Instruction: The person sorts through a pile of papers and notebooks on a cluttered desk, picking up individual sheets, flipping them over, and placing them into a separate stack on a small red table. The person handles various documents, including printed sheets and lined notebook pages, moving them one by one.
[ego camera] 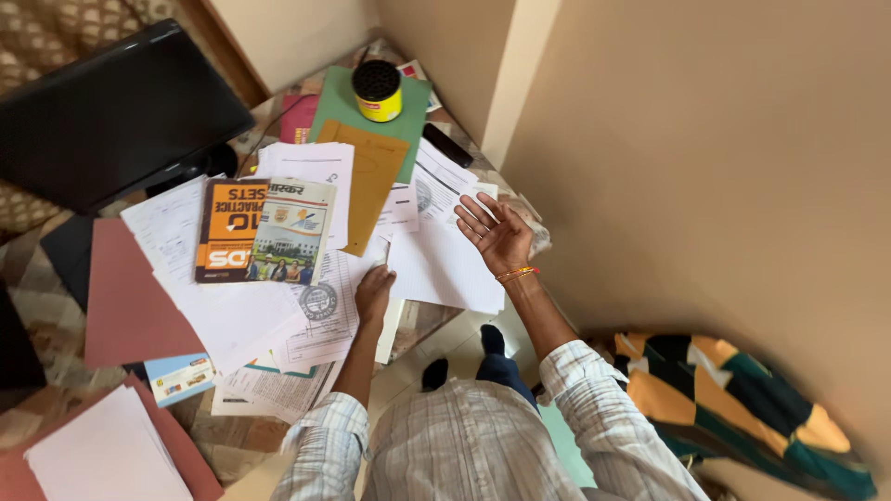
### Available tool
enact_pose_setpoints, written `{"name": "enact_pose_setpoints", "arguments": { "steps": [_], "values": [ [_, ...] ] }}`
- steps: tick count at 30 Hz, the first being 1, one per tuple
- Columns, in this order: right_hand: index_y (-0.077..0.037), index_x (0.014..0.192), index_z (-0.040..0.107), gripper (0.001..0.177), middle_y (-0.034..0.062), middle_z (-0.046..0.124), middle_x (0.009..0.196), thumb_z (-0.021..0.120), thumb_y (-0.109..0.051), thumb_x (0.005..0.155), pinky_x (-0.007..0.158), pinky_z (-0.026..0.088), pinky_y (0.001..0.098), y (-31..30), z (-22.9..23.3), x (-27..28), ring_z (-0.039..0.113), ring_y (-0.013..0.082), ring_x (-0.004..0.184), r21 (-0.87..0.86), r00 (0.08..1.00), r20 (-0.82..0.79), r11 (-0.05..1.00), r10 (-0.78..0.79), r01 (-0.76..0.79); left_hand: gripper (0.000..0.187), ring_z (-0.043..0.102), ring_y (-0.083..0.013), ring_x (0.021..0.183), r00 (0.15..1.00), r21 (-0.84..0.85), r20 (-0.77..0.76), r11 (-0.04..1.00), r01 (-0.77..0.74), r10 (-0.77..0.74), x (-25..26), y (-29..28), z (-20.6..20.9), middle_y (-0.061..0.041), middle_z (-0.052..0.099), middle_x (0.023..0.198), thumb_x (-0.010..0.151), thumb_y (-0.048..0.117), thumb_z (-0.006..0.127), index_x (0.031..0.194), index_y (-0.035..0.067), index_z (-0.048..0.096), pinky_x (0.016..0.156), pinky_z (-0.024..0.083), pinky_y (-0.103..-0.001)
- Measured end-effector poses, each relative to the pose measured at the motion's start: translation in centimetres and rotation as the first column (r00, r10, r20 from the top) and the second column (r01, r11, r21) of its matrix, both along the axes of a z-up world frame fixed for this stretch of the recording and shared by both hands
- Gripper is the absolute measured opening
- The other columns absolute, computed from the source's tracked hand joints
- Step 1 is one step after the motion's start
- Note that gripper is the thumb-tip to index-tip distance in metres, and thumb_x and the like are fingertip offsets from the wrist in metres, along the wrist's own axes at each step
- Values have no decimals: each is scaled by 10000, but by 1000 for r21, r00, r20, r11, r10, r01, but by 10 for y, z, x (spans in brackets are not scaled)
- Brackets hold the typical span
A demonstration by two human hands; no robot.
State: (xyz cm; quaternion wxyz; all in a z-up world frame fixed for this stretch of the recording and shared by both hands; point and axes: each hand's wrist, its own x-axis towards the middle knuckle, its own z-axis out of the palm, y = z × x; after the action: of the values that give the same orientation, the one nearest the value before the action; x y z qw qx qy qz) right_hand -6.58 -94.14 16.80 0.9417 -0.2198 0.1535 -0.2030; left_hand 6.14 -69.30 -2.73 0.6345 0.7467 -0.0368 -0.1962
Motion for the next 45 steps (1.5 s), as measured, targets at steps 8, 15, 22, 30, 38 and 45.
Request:
{"name": "enact_pose_setpoints", "arguments": {
  "steps": [8,15,22,30,38,45],
  "values": [
    [-14,1335,555,435,233,649,1344,547,-283,993,1002,556,444,-40,-50,36,676,330,1170,-144,929,-233,935,287,-325,767,567,-344,1132,833,493,532,855,-161,-149,-29,-32,11,-167,619,1230,650,292,936,1327,109,624,969,475,-480],
    [-121,1194,702,273,49,775,1115,589,-133,946,827,590,327,-51,-147,35,748,159,945,-258,594,-680,618,430,-743,983,394,-410,1278,957,789,276,588,-176,-83,-61,-74,30,-146,413,1396,640,301,920,1498,235,444,1037,369,-584],
    [-161,1174,708,236,-32,731,1051,682,-149,939,811,548,309,-62,-170,21,687,98,931,-202,423,-793,466,439,-861,903,525,-365,1182,975,783,213,586,-211,66,-72,-81,11,-164,587,1225,692,270,895,1480,192,462,956,430,-566],
    [-100,1172,706,276,72,778,1171,643,-267,961,889,573,338,-82,-134,-9,743,170,1018,-235,401,-719,344,568,-909,239,744,-197,728,953,273,180,918,-287,244,-80,-83,-2,-104,774,834,781,164,844,968,35,767,712,581,-306],
    [-69,1350,588,603,150,744,1247,545,-545,982,926,591,414,-58,-87,-42,740,268,1094,-68,294,-621,324,726,-944,122,627,-121,750,934,-155,29,925,-347,356,-79,-111,67,-54,754,904,904,86,778,1000,19,743,624,464,-274],
    [-146,1475,403,669,132,640,1246,712,-266,894,967,592,486,-55,-84,-35,678,305,1120,-123,750,-318,759,580,-639,180,691,-84,770,929,-332,-139,868,-370,343,-116,-106,115,-37,728,961,910,77,725,1071,18,669,639,583,-240]
  ]
}}
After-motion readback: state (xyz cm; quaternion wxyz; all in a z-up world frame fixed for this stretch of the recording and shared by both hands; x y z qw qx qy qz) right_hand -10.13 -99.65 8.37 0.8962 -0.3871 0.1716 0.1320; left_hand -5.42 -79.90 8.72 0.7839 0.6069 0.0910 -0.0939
